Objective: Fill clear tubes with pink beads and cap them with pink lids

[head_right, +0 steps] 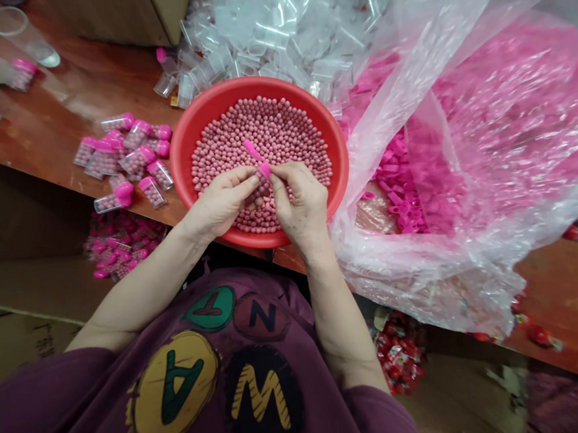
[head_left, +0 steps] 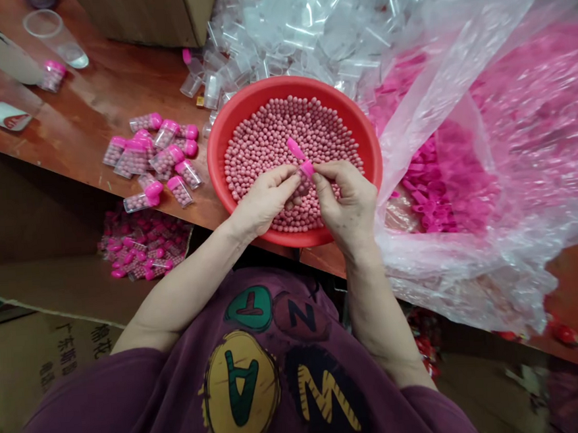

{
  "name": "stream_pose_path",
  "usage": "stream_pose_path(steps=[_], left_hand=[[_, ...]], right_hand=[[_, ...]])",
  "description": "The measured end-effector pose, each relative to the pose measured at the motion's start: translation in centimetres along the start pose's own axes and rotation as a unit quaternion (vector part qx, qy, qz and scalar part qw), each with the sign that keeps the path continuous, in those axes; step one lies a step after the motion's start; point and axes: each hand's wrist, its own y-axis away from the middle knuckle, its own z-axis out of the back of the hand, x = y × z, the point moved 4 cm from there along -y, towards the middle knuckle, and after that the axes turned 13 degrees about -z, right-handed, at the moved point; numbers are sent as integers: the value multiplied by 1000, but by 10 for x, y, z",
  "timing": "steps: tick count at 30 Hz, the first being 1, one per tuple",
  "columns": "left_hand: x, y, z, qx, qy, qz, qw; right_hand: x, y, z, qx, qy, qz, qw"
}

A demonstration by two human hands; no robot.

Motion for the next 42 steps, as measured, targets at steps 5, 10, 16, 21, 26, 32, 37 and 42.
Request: stream_pose_path(steps=[5, 10, 16, 21, 26, 32, 37, 42], left_hand=[[-2, 1, 0, -19, -58, -37, 997], [-3, 1, 1, -40, -43, -19, 998], [-6, 3, 2, -32, -12, -20, 999], [-2, 8, -1, 93, -3, -9, 996], [-1, 7, 1, 114, 50, 13, 992], [-2, -1, 5, 10, 99, 60, 993], [-1, 1, 4, 44, 111, 87, 989], [1, 1, 4, 58, 99, 51, 992]], right_hand=[[-5, 0, -5, 1, 22, -4, 1000], [-1, 8, -10, 16, -7, 2, 1000], [-3, 14, -3, 5, -62, -1, 998], [-32, -10, -6, 45, -154, -142, 977], [-32, -24, -19, 73, -143, -136, 978], [-16, 4, -9, 74, -14, -12, 997], [-11, 14, -16, 57, 53, 63, 995], [-7, 13, -16, 17, 95, 85, 992]])
